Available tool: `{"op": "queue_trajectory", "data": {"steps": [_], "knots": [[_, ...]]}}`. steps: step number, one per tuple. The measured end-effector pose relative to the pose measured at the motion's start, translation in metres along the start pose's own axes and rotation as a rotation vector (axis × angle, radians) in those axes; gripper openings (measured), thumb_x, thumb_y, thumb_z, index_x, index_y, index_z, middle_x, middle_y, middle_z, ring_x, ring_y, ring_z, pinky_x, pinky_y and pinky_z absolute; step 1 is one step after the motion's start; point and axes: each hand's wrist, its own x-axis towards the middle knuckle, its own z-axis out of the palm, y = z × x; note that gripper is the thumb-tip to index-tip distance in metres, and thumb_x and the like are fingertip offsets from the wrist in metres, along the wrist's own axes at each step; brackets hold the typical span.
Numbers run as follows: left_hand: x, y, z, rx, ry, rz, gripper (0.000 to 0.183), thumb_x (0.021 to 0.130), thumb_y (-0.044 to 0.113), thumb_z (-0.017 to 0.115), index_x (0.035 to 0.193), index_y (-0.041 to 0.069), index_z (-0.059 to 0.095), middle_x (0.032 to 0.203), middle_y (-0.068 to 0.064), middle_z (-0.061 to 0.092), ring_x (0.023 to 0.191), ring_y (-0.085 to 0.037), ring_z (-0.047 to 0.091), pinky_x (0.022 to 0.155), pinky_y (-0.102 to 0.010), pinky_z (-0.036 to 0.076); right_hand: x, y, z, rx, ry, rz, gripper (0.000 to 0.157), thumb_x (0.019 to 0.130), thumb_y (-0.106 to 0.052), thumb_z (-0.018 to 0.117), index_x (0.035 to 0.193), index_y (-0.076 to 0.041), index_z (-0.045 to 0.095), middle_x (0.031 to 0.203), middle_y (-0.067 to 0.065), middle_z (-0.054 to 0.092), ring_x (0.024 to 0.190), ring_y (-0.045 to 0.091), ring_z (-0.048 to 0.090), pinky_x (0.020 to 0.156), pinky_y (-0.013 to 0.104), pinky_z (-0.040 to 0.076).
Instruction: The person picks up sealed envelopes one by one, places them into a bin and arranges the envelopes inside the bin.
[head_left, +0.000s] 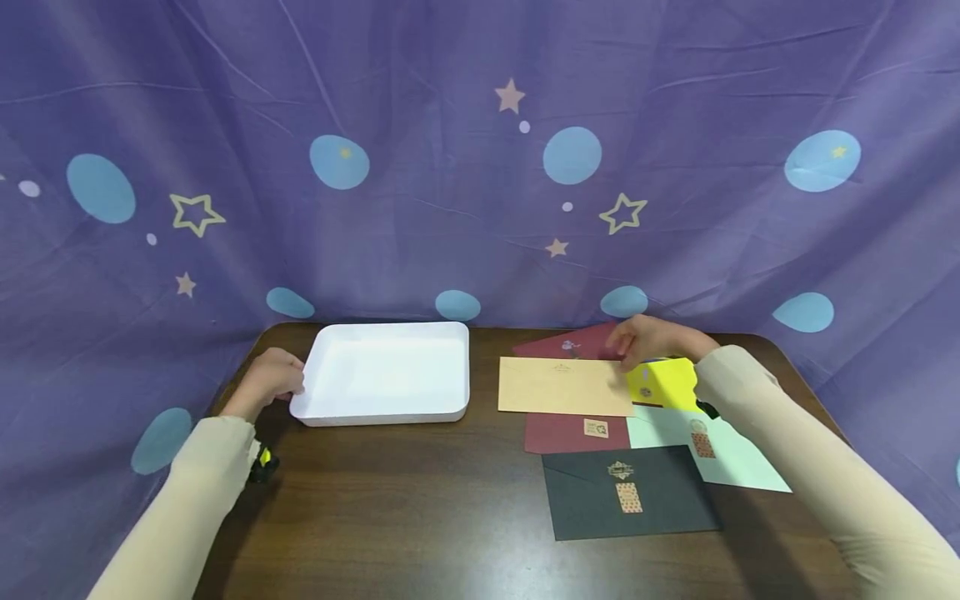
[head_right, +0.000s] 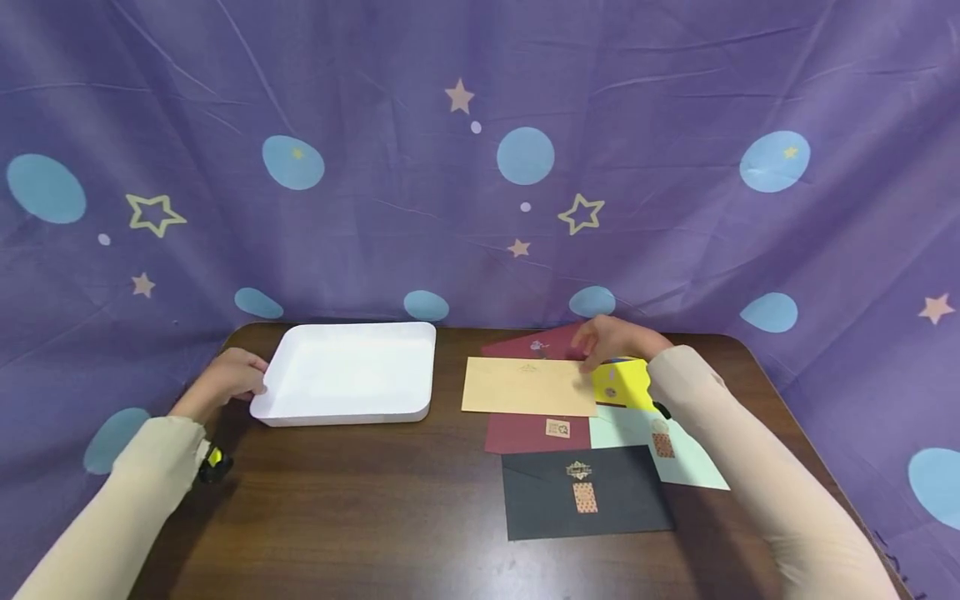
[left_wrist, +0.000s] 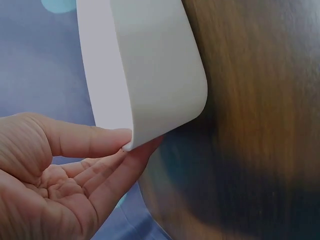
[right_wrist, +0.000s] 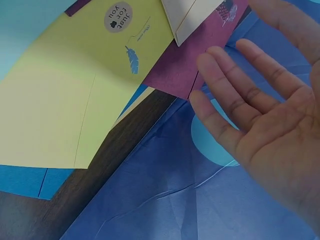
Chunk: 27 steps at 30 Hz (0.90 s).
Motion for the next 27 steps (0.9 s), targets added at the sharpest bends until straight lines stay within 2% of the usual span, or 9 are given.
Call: {"op": "queue_trajectory", "data": {"steps": [2,4,8,14,21,27], "knots": [[-0.002,0.003,0.003,-0.008,-0.016,0.012,0.02,0.071,-0.011,0.056,0.087,-0.012,0.068,0.082,-0.013,0.06,0.066,-0.02,0.058,0.059,-0.033,0.059,0.001,0.0,0.0,0.022,-0.015,-0.016,0.053,0.085,-0.012,0.081,0.129,0.01,0.059,0.122,0.029,0.063,0.111,0.038,0.061,0.091,0.039,0.061],[-0.004,0.006,0.006,-0.012,-0.036,0.022,0.02,0.072,-0.012,0.057,0.088,-0.013,0.068,0.083,-0.013,0.06,0.069,-0.021,0.059,0.062,-0.034,0.061,0.002,0.0,0.0,0.032,-0.026,-0.03,0.054,0.086,-0.013,0.081,0.129,0.011,0.059,0.122,0.029,0.062,0.11,0.037,0.061,0.089,0.037,0.061],[-0.006,0.011,0.012,-0.018,-0.074,0.06,0.025,0.07,-0.012,0.058,0.092,-0.016,0.069,0.084,-0.014,0.061,0.072,-0.021,0.061,0.064,-0.035,0.063,0.007,0.0,0.001,0.071,-0.027,0.015,0.053,0.087,-0.008,0.08,0.131,0.01,0.058,0.125,0.03,0.06,0.114,0.039,0.059,0.091,0.037,0.06],[-0.01,0.022,0.022,-0.003,-0.097,0.07,0.023,0.071,-0.012,0.06,0.092,-0.015,0.068,0.09,-0.017,0.065,0.074,-0.02,0.065,0.067,-0.035,0.066,0.014,-0.005,0.003,0.03,-0.004,0.043,0.05,0.086,-0.002,0.079,0.129,0.01,0.059,0.123,0.031,0.061,0.111,0.036,0.06,0.088,0.036,0.061],[-0.021,0.037,0.03,-0.005,-0.125,0.091,0.019,0.069,-0.014,0.061,0.087,-0.014,0.067,0.086,-0.015,0.061,0.071,-0.02,0.063,0.069,-0.039,0.067,0.017,-0.005,0.005,-0.017,0.01,0.04,0.048,0.085,-0.004,0.08,0.127,0.009,0.061,0.118,0.028,0.064,0.108,0.034,0.062,0.086,0.034,0.06],[-0.026,0.046,0.034,-0.026,-0.145,0.082,0.025,0.07,-0.013,0.064,0.095,-0.016,0.066,0.09,-0.017,0.062,0.072,-0.02,0.066,0.069,-0.038,0.067,0.018,-0.005,0.006,0.0,0.006,0.046,0.049,0.086,-0.003,0.079,0.129,0.009,0.06,0.121,0.029,0.062,0.111,0.038,0.059,0.086,0.034,0.059]]}}
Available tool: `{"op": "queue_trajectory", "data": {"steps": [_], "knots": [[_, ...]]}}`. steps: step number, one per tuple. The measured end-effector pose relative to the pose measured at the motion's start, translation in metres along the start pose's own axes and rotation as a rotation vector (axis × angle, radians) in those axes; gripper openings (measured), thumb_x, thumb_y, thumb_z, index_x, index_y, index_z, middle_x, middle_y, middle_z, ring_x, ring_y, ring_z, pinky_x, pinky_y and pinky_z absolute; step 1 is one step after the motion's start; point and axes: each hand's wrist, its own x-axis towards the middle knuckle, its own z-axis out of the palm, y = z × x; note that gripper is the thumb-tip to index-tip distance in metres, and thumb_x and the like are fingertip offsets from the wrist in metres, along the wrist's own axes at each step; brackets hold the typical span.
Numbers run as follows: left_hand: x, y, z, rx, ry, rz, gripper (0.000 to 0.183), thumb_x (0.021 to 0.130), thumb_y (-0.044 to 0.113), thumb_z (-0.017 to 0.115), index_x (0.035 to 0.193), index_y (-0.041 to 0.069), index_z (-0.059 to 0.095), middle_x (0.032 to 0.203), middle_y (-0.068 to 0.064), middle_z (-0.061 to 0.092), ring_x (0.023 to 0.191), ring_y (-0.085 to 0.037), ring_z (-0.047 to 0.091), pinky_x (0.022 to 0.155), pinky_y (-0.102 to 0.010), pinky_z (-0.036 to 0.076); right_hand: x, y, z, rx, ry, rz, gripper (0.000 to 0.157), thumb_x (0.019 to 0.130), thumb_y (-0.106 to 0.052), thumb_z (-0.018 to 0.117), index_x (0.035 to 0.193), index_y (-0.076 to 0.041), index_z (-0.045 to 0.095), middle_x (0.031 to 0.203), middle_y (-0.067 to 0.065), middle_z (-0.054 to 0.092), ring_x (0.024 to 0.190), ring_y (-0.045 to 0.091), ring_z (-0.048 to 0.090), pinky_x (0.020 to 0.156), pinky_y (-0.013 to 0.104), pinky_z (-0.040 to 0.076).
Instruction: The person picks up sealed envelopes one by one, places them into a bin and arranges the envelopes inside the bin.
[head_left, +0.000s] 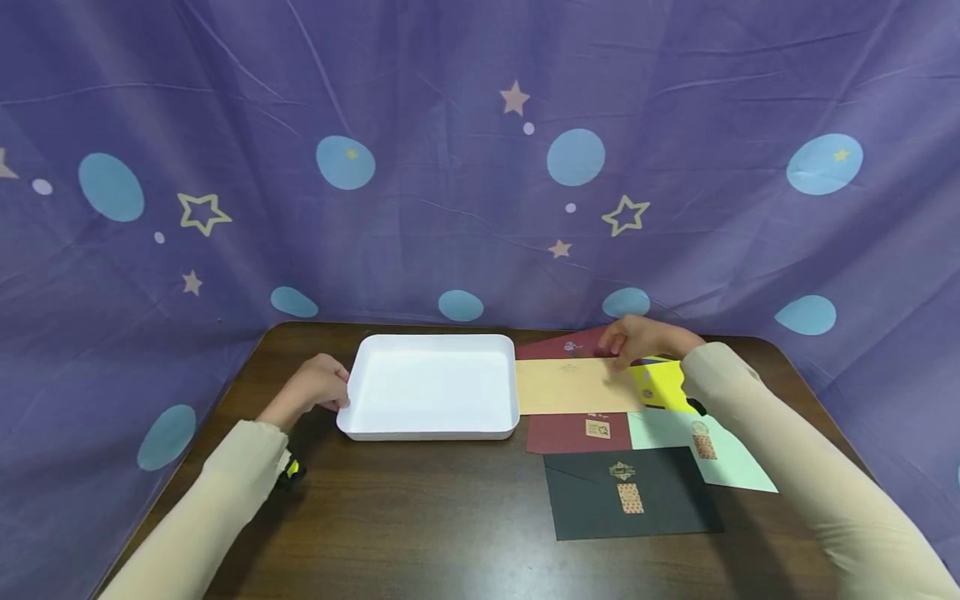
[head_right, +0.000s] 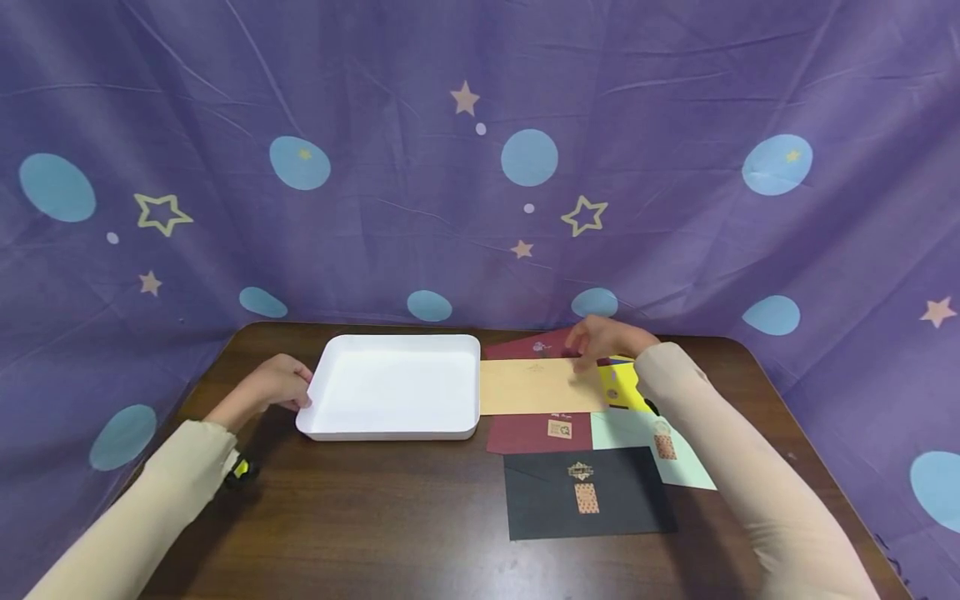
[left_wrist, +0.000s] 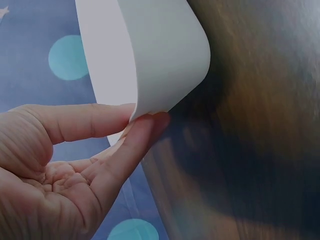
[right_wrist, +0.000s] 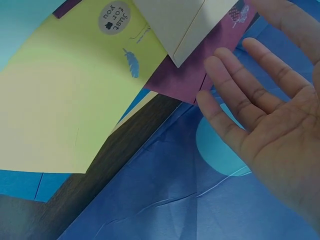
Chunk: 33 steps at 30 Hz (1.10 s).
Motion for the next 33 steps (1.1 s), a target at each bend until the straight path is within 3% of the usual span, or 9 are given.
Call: {"op": "queue_trajectory", "data": {"steps": [5,9,17,23,28,33], "knots": [[-0.001,0.005,0.003,-0.025,-0.013,-0.006,0.02,0.069,-0.013,0.067,0.089,-0.013,0.064,0.085,-0.014,0.061,0.068,-0.017,0.066,0.068,-0.035,0.067,0.002,0.003,0.001,0.012,-0.004,0.033,0.052,0.085,-0.005,0.08,0.131,0.008,0.059,0.125,0.029,0.059,0.118,0.042,0.055,0.093,0.04,0.058],[0.0,0.006,0.002,-0.1,-0.042,-0.03,0.011,0.075,-0.012,0.067,0.085,-0.011,0.062,0.078,-0.009,0.058,0.069,-0.017,0.063,0.068,-0.034,0.067,0.006,0.007,0.001,-0.039,-0.008,0.045,0.058,0.084,-0.011,0.083,0.133,0.007,0.058,0.128,0.03,0.058,0.12,0.043,0.055,0.098,0.045,0.057],[0.013,0.003,-0.013,-0.265,-0.119,-0.072,0.031,0.092,-0.005,0.063,0.117,-0.023,0.06,0.081,-0.009,0.07,0.067,-0.012,0.069,0.066,-0.025,0.066,0.009,0.009,0.001,-0.037,-0.021,0.05,0.057,0.084,-0.01,0.083,0.132,0.008,0.058,0.126,0.031,0.058,0.118,0.043,0.055,0.096,0.044,0.058],[0.024,-0.001,-0.022,-0.339,-0.132,-0.086,0.025,0.092,-0.005,0.067,0.112,-0.02,0.065,0.072,-0.003,0.072,0.064,-0.01,0.071,0.067,-0.025,0.066,0.012,0.007,0.001,-0.045,-0.027,0.035,0.057,0.083,-0.009,0.083,0.131,0.008,0.058,0.126,0.031,0.058,0.117,0.042,0.055,0.095,0.043,0.058],[0.031,0.0,-0.025,-0.359,-0.131,-0.108,0.022,0.09,-0.005,0.071,0.107,-0.018,0.07,0.075,-0.005,0.074,0.066,-0.012,0.073,0.068,-0.026,0.066,0.014,0.006,0.001,-0.081,-0.022,0.033,0.056,0.081,-0.008,0.085,0.128,0.008,0.06,0.124,0.031,0.058,0.115,0.041,0.056,0.093,0.041,0.058],[0.035,-0.002,-0.025,-0.373,-0.143,-0.115,0.023,0.09,-0.004,0.072,0.109,-0.017,0.07,0.078,-0.005,0.075,0.068,-0.012,0.074,0.071,-0.026,0.066,0.016,0.007,0.004,-0.104,-0.014,0.055,0.053,0.078,-0.007,0.087,0.123,0.007,0.061,0.118,0.027,0.058,0.104,0.032,0.055,0.086,0.034,0.054]]}}
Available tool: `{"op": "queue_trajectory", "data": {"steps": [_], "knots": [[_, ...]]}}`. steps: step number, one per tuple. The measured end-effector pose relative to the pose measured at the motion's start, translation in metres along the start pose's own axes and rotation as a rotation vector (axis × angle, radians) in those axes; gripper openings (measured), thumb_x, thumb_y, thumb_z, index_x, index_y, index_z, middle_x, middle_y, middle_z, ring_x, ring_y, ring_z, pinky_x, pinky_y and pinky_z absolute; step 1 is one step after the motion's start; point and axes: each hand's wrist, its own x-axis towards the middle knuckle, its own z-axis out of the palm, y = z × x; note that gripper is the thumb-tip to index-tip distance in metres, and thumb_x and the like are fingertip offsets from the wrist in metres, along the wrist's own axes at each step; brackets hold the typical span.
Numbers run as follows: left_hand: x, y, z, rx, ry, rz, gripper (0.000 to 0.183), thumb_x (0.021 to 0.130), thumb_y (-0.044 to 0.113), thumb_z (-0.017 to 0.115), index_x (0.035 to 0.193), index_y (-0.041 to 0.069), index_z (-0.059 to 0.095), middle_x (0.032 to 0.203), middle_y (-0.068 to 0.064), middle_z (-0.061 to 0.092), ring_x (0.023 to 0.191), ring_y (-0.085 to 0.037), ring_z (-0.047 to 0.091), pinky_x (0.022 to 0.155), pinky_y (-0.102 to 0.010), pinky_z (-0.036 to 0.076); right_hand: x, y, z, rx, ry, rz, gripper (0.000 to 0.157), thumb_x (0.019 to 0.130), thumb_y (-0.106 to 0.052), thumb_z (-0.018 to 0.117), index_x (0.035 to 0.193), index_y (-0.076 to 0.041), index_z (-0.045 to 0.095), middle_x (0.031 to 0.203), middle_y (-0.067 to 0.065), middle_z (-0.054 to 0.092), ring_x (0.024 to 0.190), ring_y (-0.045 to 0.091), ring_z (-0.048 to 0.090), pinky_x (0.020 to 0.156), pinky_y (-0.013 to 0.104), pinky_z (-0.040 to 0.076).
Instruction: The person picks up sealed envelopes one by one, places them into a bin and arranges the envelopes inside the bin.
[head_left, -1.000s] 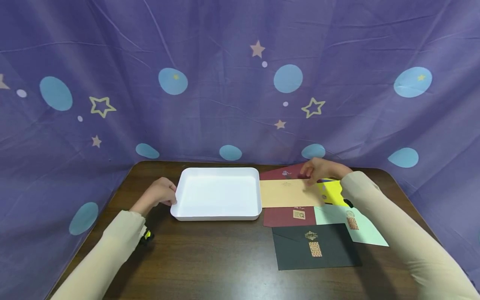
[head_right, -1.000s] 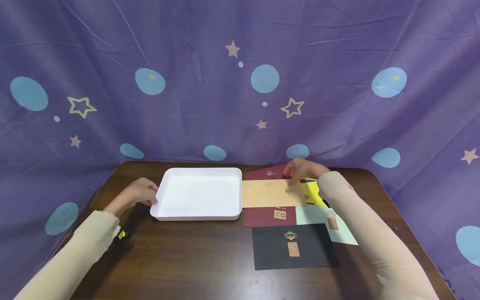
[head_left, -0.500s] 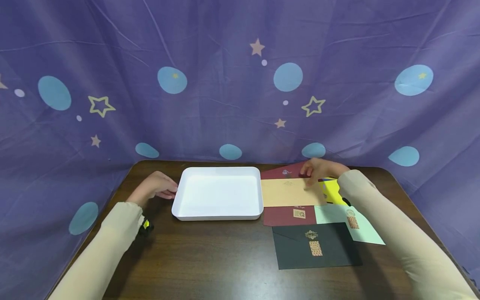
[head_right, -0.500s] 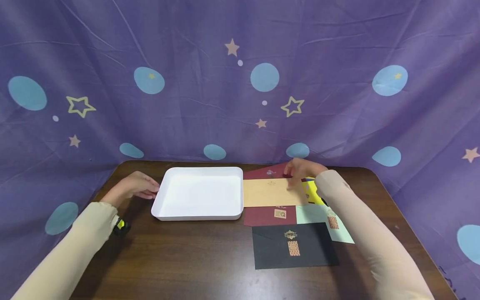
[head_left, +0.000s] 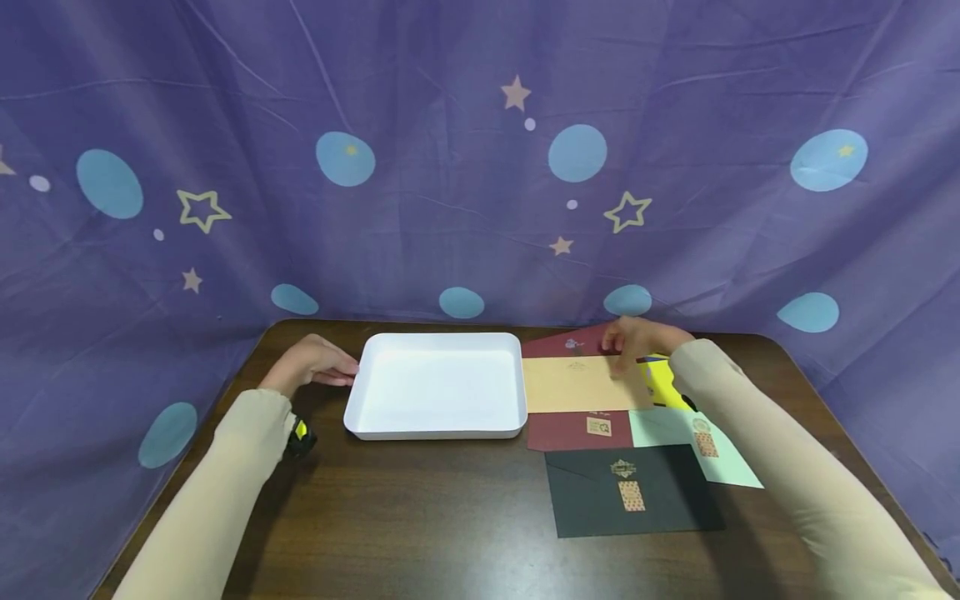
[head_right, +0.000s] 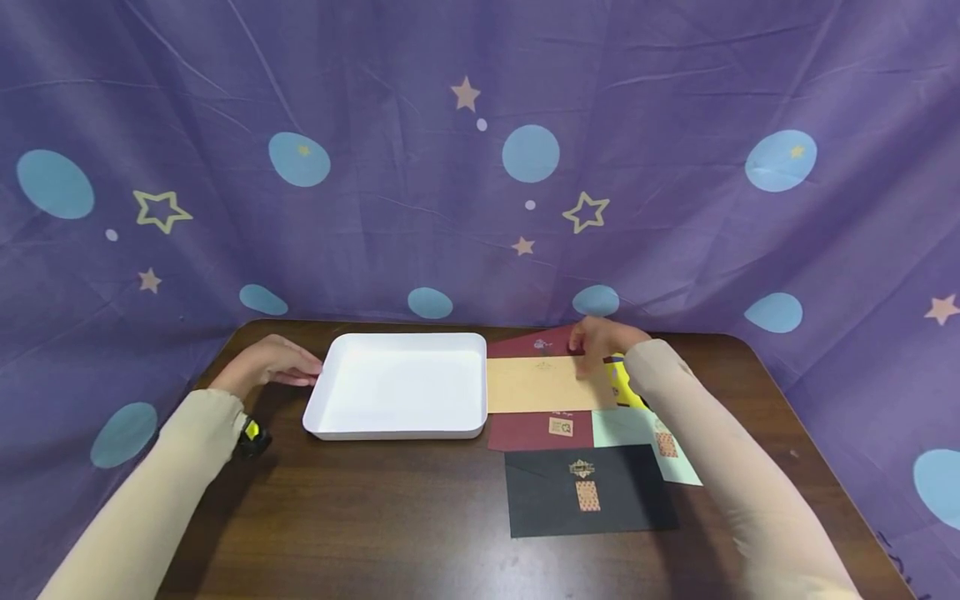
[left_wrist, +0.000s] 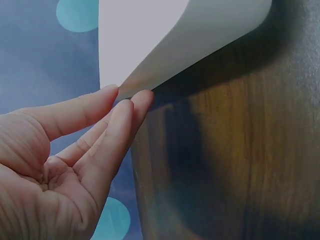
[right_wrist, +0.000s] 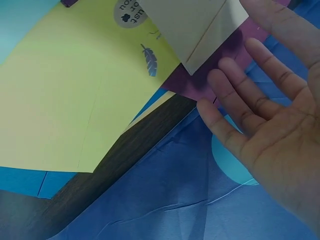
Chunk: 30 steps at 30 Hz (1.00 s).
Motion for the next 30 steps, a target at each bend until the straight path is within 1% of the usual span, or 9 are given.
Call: {"op": "queue_trajectory", "data": {"steps": [3,6,9,12,14,18,22,27,30], "knots": [[0.003,-0.002,-0.001,-0.033,-0.001,0.001,0.021,0.09,-0.004,0.072,0.108,-0.016,0.071,0.076,-0.004,0.075,0.068,-0.011,0.073,0.072,-0.026,0.066,0.001,0.003,0.002,-0.018,-0.006,0.017,0.054,0.077,-0.008,0.088,0.122,0.004,0.06,0.116,0.024,0.057,0.1,0.028,0.052,0.084,0.033,0.052],[0.004,-0.004,-0.001,-0.065,-0.008,0.004,0.019,0.09,-0.004,0.072,0.106,-0.015,0.071,0.074,-0.002,0.074,0.068,-0.011,0.073,0.072,-0.025,0.066,0.002,0.006,0.004,-0.044,-0.011,0.019,0.056,0.076,-0.007,0.089,0.122,0.003,0.06,0.117,0.023,0.058,0.102,0.029,0.053,0.087,0.037,0.053],[0.006,-0.004,-0.001,-0.08,0.0,0.0,0.018,0.089,-0.004,0.073,0.104,-0.014,0.072,0.072,-0.001,0.073,0.067,-0.01,0.072,0.071,-0.024,0.066,0.003,0.009,0.005,-0.056,-0.016,0.002,0.057,0.075,-0.005,0.088,0.122,0.004,0.059,0.119,0.022,0.058,0.103,0.03,0.052,0.09,0.04,0.054],[0.006,-0.003,-0.001,-0.07,0.0,-0.005,0.019,0.088,-0.004,0.074,0.104,-0.014,0.072,0.072,-0.001,0.072,0.067,-0.009,0.071,0.071,-0.024,0.066,0.003,0.01,0.007,-0.05,-0.016,0.002,0.059,0.073,-0.003,0.088,0.123,0.005,0.057,0.12,0.021,0.057,0.104,0.029,0.05,0.092,0.04,0.053],[0.007,-0.003,0.0,-0.066,0.012,-0.02,0.019,0.087,-0.005,0.075,0.103,-0.013,0.072,0.072,-0.001,0.072,0.067,-0.009,0.071,0.07,-0.024,0.066,0.002,0.01,0.009,-0.037,-0.022,0.007,0.061,0.072,-0.001,0.088,0.123,0.005,0.055,0.121,0.021,0.055,0.104,0.029,0.048,0.092,0.039,0.052],[0.009,-0.004,0.0,-0.039,0.006,-0.043,0.017,0.086,-0.004,0.076,0.101,-0.012,0.073,0.071,-0.001,0.071,0.065,-0.009,0.07,0.069,-0.022,0.065,0.0,0.007,0.011,-0.03,-0.038,0.022,0.064,0.071,-0.001,0.087,0.125,0.004,0.053,0.122,0.019,0.052,0.103,0.028,0.045,0.088,0.035,0.05],[0.011,-0.006,0.001,-0.017,-0.027,-0.049,0.017,0.087,-0.003,0.074,0.101,-0.011,0.072,0.071,-0.001,0.07,0.064,-0.008,0.069,0.068,-0.022,0.065,0.0,0.005,0.013,-0.031,-0.048,0.02,0.063,0.071,0.0,0.085,0.125,0.003,0.053,0.12,0.018,0.051,0.1,0.026,0.044,0.082,0.031,0.046],[0.011,-0.008,0.002,-0.018,-0.091,-0.036,0.024,0.091,-0.003,0.069,0.111,-0.015,0.065,0.073,-0.002,0.069,0.065,-0.01,0.069,0.07,-0.024,0.066,-0.001,0.003,0.013,-0.047,-0.057,0.031,0.061,0.072,-0.002,0.085,0.124,0.002,0.053,0.118,0.017,0.051,0.097,0.025,0.044,0.079,0.031,0.045],[0.01,-0.008,0.003,-0.019,-0.11,-0.024,0.029,0.092,-0.002,0.067,0.116,-0.018,0.061,0.074,-0.002,0.068,0.066,-0.01,0.068,0.071,-0.025,0.066,0.0,0.002,0.012,-0.065,-0.056,0.044,0.06,0.073,-0.003,0.086,0.123,0.0,0.053,0.118,0.016,0.051,0.097,0.024,0.045,0.079,0.031,0.045]]}}
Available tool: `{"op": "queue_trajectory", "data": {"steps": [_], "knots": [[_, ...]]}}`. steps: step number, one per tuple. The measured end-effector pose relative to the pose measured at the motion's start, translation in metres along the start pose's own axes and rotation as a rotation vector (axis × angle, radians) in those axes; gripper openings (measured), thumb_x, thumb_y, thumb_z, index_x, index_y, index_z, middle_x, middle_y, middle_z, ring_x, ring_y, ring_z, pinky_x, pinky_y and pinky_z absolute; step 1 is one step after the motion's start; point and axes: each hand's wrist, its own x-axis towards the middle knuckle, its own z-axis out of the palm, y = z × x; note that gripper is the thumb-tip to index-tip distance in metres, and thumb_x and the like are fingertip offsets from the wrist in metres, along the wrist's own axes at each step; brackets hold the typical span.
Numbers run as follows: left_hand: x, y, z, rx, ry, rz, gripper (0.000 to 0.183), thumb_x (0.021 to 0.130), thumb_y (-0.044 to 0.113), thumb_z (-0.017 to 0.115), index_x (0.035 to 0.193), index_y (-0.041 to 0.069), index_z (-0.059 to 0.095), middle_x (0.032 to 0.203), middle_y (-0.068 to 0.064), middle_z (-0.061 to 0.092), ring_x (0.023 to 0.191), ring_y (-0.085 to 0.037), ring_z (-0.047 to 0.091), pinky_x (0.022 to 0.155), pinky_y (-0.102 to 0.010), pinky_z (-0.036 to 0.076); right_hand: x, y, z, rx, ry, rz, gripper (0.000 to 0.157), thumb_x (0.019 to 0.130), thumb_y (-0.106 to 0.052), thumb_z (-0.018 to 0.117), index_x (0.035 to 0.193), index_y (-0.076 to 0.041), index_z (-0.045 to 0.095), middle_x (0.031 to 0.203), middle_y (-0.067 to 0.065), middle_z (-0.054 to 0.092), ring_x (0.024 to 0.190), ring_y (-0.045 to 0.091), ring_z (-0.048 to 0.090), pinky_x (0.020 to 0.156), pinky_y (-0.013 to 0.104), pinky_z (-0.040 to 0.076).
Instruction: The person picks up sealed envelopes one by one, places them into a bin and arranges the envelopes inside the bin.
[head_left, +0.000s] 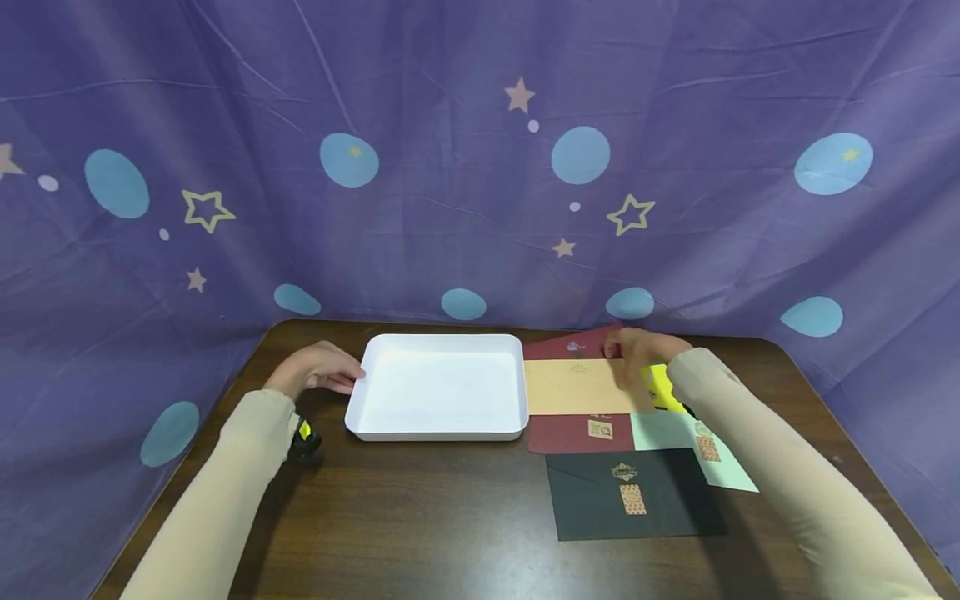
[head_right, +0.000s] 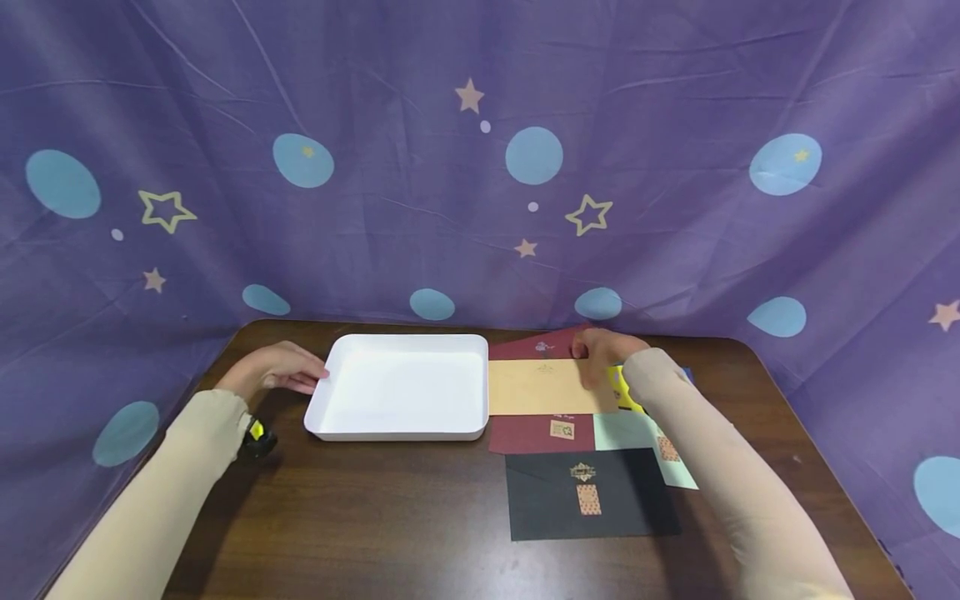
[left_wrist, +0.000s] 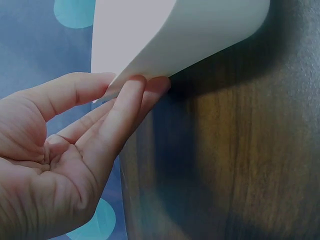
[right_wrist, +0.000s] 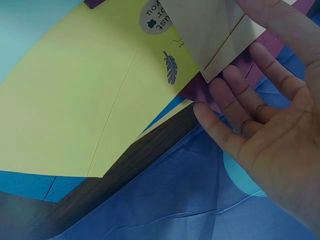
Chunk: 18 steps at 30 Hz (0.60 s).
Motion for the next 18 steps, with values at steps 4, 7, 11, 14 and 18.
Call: {"op": "queue_trajectory", "data": {"steps": [4,7,11,14,18], "knots": [[0.0,-0.001,0.0,-0.006,-0.009,0.018,0.032,0.092,-0.002,0.066,0.118,-0.019,0.059,0.074,-0.001,0.069,0.066,-0.009,0.069,0.069,-0.024,0.066,0.002,0.001,0.0,-0.017,0.01,0.015,0.059,0.073,-0.004,0.087,0.122,-0.001,0.054,0.117,0.016,0.052,0.098,0.025,0.046,0.078,0.031,0.046],[0.002,-0.003,-0.001,-0.017,-0.006,0.024,0.033,0.092,-0.002,0.067,0.119,-0.019,0.059,0.073,-0.001,0.069,0.066,-0.009,0.069,0.069,-0.024,0.066,0.003,0.002,0.001,-0.017,0.011,0.012,0.059,0.073,-0.003,0.087,0.121,-0.001,0.054,0.116,0.017,0.051,0.097,0.026,0.046,0.076,0.031,0.046],[0.004,-0.008,-0.002,-0.03,-0.011,0.046,0.04,0.092,-0.002,0.068,0.125,-0.021,0.056,0.075,0.0,0.071,0.068,-0.009,0.07,0.07,-0.025,0.066,0.004,0.004,0.002,0.01,0.001,0.005,0.056,0.074,-0.002,0.087,0.117,-0.001,0.052,0.113,0.016,0.048,0.095,0.025,0.044,0.073,0.031,0.042],[0.004,-0.01,-0.002,-0.031,-0.018,0.064,0.044,0.092,-0.001,0.068,0.129,-0.022,0.053,0.076,0.0,0.071,0.07,-0.009,0.07,0.072,-0.026,0.066,0.004,0.006,0.002,0.042,-0.014,-0.011,0.054,0.075,-0.001,0.086,0.114,0.0,0.049,0.109,0.015,0.045,0.092,0.024,0.041,0.071,0.032,0.039],[0.001,-0.011,-0.003,0.012,0.009,0.072,0.043,0.092,0.0,0.068,0.127,-0.022,0.055,0.077,-0.001,0.07,0.069,-0.008,0.069,0.07,-0.025,0.066,0.004,0.006,0.001,0.048,-0.022,-0.024,0.054,0.075,-0.001,0.086,0.114,0.001,0.05,0.104,0.013,0.045,0.09,0.023,0.041,0.071,0.031,0.038]]}}
